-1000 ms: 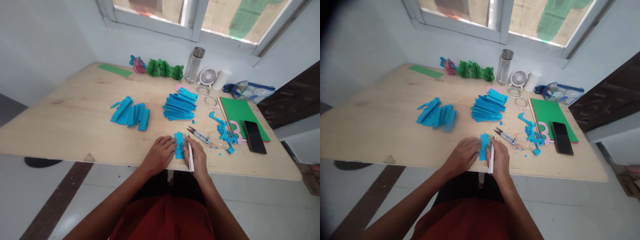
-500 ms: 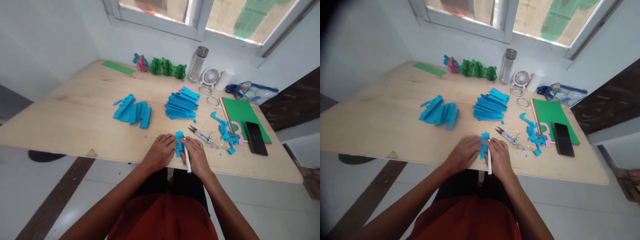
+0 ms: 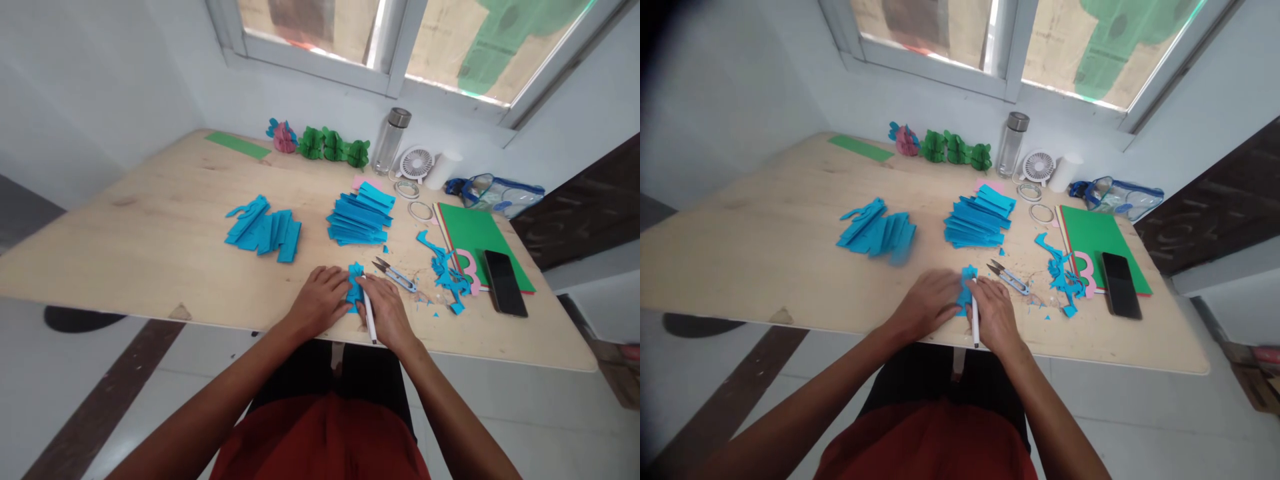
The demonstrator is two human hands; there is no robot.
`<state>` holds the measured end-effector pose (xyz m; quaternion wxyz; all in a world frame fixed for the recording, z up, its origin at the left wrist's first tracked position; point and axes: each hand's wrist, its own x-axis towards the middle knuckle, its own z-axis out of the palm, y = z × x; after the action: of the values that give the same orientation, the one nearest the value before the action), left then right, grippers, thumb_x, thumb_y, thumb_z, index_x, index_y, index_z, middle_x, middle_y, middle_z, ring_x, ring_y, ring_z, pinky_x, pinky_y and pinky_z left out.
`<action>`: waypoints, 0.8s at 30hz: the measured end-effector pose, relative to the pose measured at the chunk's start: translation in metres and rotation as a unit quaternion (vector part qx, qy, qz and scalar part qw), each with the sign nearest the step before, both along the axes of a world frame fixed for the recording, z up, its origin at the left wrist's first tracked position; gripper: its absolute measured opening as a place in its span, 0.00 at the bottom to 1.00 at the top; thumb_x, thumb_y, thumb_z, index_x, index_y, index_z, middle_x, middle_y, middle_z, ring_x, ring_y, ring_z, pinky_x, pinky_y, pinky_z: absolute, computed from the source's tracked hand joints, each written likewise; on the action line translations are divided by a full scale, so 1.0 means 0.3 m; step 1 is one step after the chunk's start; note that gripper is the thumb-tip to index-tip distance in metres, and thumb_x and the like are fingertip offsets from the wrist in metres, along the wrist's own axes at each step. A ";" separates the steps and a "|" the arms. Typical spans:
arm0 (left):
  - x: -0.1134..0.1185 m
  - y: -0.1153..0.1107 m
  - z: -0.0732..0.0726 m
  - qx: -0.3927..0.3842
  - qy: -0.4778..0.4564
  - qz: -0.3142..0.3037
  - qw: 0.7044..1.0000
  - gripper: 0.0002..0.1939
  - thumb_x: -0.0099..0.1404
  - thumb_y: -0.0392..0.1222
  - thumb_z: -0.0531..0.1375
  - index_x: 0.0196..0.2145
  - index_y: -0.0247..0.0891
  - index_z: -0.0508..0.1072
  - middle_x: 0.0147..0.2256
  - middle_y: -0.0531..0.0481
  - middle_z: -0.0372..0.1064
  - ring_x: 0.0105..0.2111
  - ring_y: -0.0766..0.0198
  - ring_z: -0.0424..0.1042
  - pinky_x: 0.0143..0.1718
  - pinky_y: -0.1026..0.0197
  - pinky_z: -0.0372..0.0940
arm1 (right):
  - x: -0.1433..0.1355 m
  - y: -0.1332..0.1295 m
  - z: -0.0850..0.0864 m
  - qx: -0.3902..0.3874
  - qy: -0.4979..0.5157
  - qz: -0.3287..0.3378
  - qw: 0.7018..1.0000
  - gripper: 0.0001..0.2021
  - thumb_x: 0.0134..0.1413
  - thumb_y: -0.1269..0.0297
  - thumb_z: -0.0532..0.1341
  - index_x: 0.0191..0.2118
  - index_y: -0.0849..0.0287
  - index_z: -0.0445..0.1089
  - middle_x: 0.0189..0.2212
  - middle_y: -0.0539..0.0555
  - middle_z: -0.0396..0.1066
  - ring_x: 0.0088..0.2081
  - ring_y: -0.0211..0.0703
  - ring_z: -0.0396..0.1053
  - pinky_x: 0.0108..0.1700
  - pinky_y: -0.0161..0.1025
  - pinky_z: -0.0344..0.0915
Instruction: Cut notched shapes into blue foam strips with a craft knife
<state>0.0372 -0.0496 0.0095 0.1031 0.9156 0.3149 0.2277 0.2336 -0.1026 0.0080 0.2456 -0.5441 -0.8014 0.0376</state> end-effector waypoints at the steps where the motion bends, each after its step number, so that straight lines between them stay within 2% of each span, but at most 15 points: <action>1: 0.000 0.004 0.001 0.000 0.002 0.000 1.000 0.17 0.66 0.40 0.58 0.51 0.35 0.72 0.54 0.38 0.71 0.55 0.48 0.66 0.59 0.42 0.59 | 0.001 0.007 -0.003 0.002 0.000 -0.001 1.000 0.23 0.61 0.70 0.57 0.62 0.57 0.64 0.54 0.62 0.73 0.60 0.52 0.66 0.61 0.53 0.60; 9: -0.004 -0.021 0.004 0.007 -0.009 0.002 1.000 0.18 0.64 0.45 0.61 0.51 0.37 0.72 0.55 0.39 0.70 0.56 0.47 0.66 0.58 0.43 0.60 | 0.007 0.021 -0.012 0.008 0.004 0.002 1.000 0.24 0.61 0.69 0.57 0.63 0.57 0.63 0.55 0.61 0.73 0.60 0.53 0.66 0.61 0.53 0.60; 17: -0.008 0.025 -0.013 0.013 0.000 0.001 1.000 0.21 0.63 0.43 0.61 0.53 0.38 0.72 0.55 0.40 0.71 0.56 0.48 0.67 0.58 0.43 0.60 | 0.000 0.055 -0.009 0.011 0.000 0.008 1.000 0.26 0.59 0.71 0.59 0.63 0.56 0.63 0.55 0.61 0.73 0.59 0.52 0.67 0.60 0.52 0.63; 24: -0.015 0.017 -0.020 0.003 -0.007 0.002 1.000 0.21 0.65 0.44 0.60 0.56 0.38 0.70 0.58 0.41 0.69 0.58 0.48 0.65 0.60 0.43 0.58 | 0.022 0.048 -0.013 0.013 -0.016 0.022 1.000 0.24 0.61 0.70 0.58 0.63 0.55 0.64 0.55 0.60 0.73 0.59 0.52 0.67 0.60 0.53 0.63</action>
<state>0.0326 -0.0446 0.0033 0.1020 0.9138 0.3150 0.2351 0.2400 -0.0882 0.0042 0.2389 -0.5238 -0.8173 0.0237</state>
